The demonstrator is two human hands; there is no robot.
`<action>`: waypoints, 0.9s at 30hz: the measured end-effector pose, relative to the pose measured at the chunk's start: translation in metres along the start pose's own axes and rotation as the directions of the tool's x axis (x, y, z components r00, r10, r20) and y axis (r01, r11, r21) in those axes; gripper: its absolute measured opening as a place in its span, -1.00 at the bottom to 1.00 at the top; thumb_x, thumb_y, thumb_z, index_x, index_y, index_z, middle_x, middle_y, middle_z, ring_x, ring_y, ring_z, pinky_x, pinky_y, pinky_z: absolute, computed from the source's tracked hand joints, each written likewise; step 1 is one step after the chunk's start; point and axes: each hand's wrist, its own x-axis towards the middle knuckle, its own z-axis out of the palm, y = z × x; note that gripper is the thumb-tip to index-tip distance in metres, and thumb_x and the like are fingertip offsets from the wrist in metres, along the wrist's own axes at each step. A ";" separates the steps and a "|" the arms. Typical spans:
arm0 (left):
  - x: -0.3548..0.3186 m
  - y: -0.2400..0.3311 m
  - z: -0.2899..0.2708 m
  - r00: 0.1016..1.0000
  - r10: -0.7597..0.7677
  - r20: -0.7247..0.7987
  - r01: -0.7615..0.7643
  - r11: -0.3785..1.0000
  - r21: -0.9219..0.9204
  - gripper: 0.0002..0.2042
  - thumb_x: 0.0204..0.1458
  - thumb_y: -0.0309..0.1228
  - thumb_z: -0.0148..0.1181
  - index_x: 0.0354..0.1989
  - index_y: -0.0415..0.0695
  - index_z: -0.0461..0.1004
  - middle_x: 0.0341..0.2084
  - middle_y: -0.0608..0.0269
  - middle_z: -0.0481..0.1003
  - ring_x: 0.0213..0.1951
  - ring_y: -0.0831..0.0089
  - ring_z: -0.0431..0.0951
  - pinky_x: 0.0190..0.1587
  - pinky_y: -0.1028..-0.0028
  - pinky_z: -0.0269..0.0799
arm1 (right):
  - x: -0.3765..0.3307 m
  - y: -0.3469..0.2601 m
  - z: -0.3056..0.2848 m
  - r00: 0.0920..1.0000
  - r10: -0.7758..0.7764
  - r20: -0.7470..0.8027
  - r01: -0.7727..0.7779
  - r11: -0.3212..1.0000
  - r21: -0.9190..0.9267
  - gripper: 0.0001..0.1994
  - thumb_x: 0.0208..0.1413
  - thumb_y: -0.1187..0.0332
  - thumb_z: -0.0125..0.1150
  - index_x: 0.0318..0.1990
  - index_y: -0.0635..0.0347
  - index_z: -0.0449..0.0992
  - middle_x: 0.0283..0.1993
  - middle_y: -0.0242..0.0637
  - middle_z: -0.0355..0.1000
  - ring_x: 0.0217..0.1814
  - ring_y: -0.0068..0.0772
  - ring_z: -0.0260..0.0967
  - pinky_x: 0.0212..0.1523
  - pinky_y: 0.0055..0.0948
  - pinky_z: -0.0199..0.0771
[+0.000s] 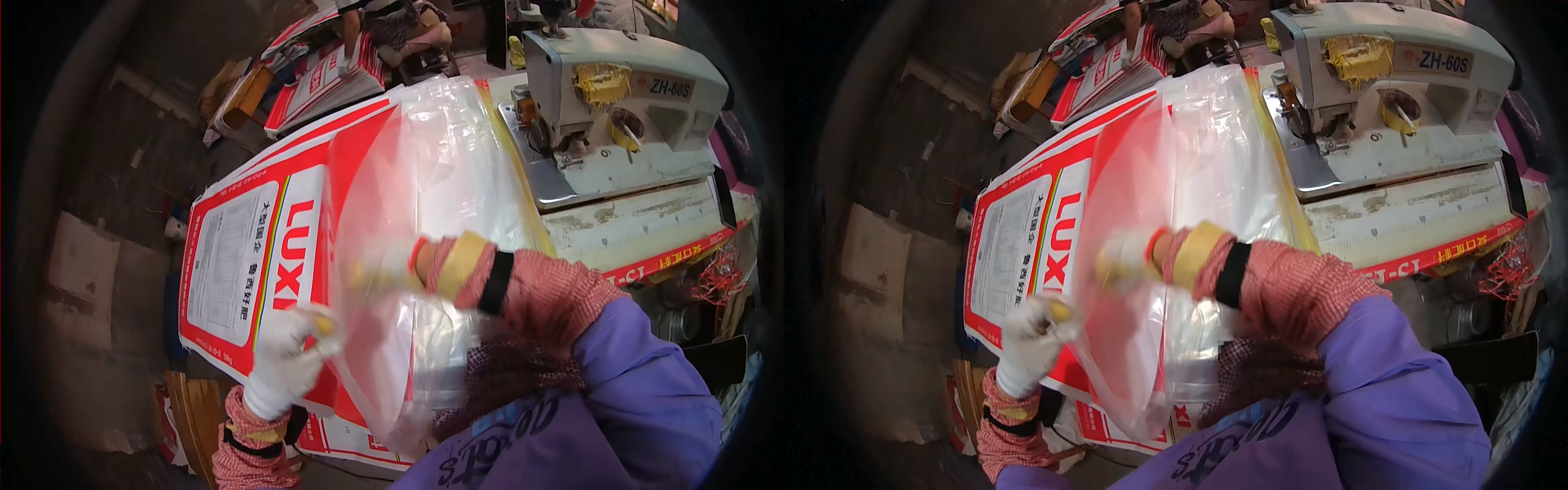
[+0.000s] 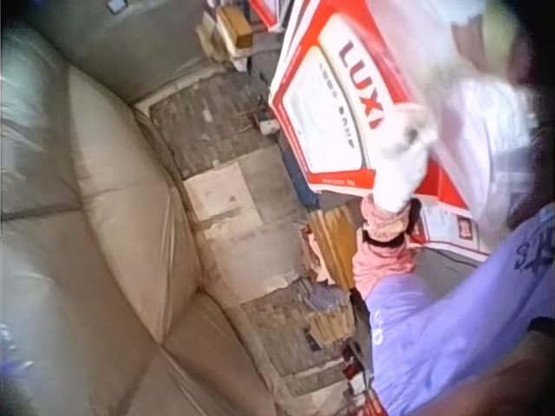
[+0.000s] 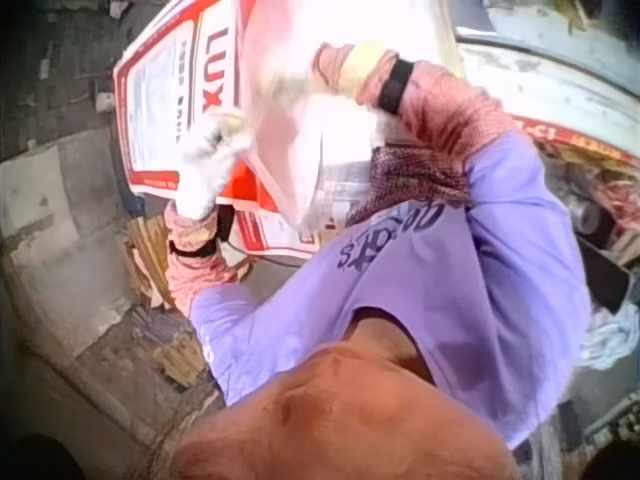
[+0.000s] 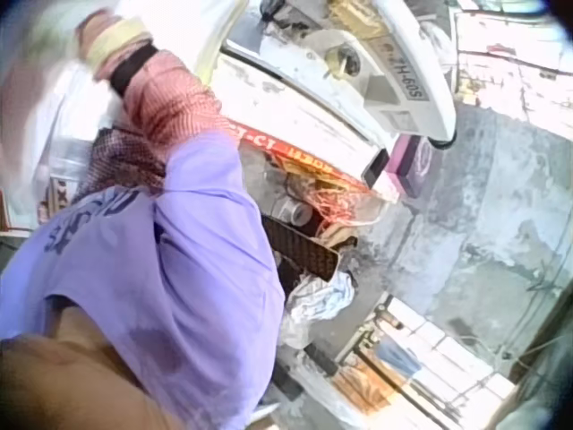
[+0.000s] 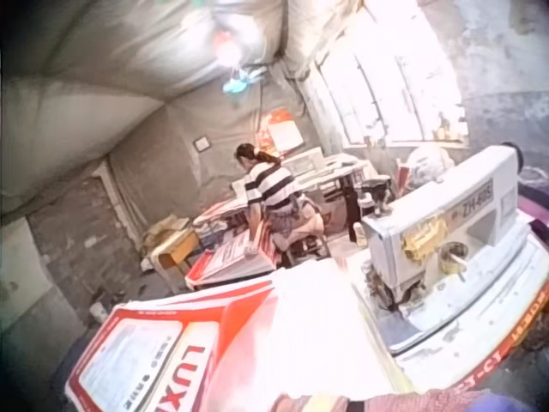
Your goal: The recorder is using an industrial sewing machine to sew large plastic bags.
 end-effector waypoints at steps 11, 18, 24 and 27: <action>0.078 0.024 0.010 0.518 0.013 0.855 0.119 0.989 -0.087 -0.94 -0.11 -0.51 0.13 -0.44 -0.17 0.42 -0.55 0.28 0.42 -0.46 0.46 0.45 -0.35 0.54 0.36 | 0.019 0.102 -0.058 0.111 0.593 -0.798 -0.209 0.799 0.564 -0.59 0.15 0.01 -0.16 -0.02 0.09 0.34 -0.19 -0.29 0.39 -0.20 -0.37 0.30 -0.15 -0.49 0.33; 0.258 -0.008 0.017 0.838 0.542 0.065 -0.318 0.388 0.865 -0.70 -0.35 -0.41 0.25 -0.37 -0.19 0.40 -0.42 0.17 0.41 -0.33 0.18 0.43 -0.26 0.30 0.36 | 0.018 0.032 -0.077 0.796 0.452 -0.403 -0.605 0.609 -0.513 -0.68 -0.02 0.33 -0.01 -0.06 0.06 0.39 -0.07 -0.15 0.37 -0.09 -0.19 0.37 -0.15 -0.36 0.39; 0.260 -0.033 0.050 0.884 0.111 0.454 -0.459 0.389 0.799 -0.92 -0.19 -0.51 0.02 -0.48 -0.10 0.40 -0.56 0.15 0.45 -0.43 0.25 0.51 -0.40 0.37 0.43 | 0.020 0.055 -0.022 0.778 0.101 -0.621 -0.239 0.960 -0.144 -0.67 -0.06 0.21 -0.02 -0.13 0.09 0.41 -0.07 -0.07 0.36 -0.12 -0.10 0.37 -0.20 -0.27 0.39; 0.279 -0.019 0.043 0.979 0.204 0.012 -0.067 0.263 0.962 -0.92 -0.12 -0.48 -0.02 -0.44 -0.08 0.40 -0.58 0.19 0.46 -0.44 0.25 0.53 -0.42 0.35 0.45 | 0.018 0.037 -0.037 0.823 0.361 -0.438 -0.396 0.918 0.014 -0.64 0.00 0.13 -0.09 -0.11 0.12 0.40 -0.04 -0.06 0.35 -0.05 -0.11 0.35 -0.15 -0.27 0.37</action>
